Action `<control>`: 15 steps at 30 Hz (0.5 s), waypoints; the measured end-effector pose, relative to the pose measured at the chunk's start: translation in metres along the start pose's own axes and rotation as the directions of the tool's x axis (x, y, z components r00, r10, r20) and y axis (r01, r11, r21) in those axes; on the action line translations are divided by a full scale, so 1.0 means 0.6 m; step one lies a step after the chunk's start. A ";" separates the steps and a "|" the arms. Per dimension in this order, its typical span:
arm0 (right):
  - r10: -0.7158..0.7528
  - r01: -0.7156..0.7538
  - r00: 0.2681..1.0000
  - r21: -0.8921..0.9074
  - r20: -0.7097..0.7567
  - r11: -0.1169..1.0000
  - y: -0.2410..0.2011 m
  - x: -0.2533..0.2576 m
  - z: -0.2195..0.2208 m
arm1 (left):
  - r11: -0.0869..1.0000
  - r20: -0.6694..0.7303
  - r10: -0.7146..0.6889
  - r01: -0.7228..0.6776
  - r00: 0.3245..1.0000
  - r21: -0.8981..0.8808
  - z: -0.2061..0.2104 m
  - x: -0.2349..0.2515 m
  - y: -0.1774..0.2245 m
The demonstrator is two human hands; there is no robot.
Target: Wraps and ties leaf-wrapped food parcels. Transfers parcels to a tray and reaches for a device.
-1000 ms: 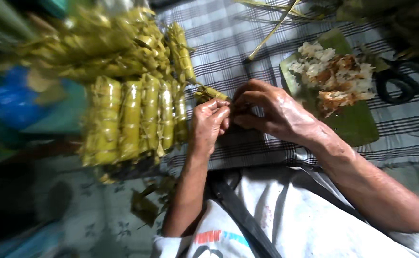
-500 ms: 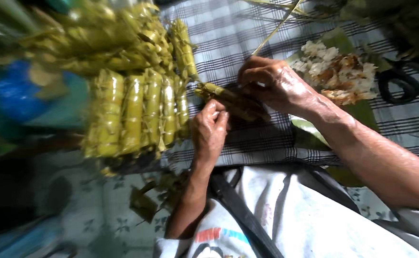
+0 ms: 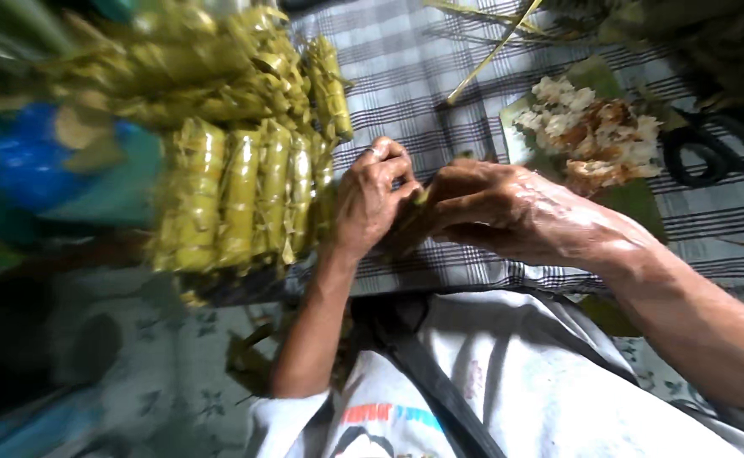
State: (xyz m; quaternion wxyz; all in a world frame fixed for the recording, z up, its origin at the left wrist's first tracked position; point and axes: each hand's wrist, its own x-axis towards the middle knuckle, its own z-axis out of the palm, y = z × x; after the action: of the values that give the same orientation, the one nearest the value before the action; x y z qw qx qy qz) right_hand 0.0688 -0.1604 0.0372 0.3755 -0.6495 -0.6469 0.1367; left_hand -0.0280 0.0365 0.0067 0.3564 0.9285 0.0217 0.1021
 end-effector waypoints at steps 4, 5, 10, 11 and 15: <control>-0.025 0.026 1.000 0.142 -0.015 0.990 0.014 0.046 0.032 | 0.955 0.061 -0.255 0.261 0.965 -0.142 -0.031 -0.013 0.005; -0.028 0.034 0.999 0.196 -0.036 0.980 0.018 0.059 0.039 | 0.921 0.039 -0.315 0.315 0.948 -0.228 -0.034 -0.022 0.006; -0.025 0.049 0.996 0.279 -0.088 0.959 0.044 0.106 0.059 | 0.830 -0.172 -0.489 0.396 0.855 -0.392 -0.031 -0.063 0.026; -0.010 0.033 0.996 0.276 -0.085 0.961 0.046 0.111 0.058 | 0.845 -0.222 -0.475 0.371 0.852 -0.384 -0.024 -0.067 0.024; 0.026 -0.014 0.999 0.251 -0.042 0.968 0.055 0.123 0.053 | 0.894 -0.326 -0.411 0.306 0.851 -0.328 -0.009 -0.079 0.016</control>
State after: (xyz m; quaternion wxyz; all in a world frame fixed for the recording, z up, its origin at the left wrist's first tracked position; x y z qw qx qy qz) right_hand 0.0814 -0.0770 0.0163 0.4677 -0.6061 -0.6093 0.2067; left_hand -0.0760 0.0275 0.0087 0.4781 0.8131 0.2522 0.2163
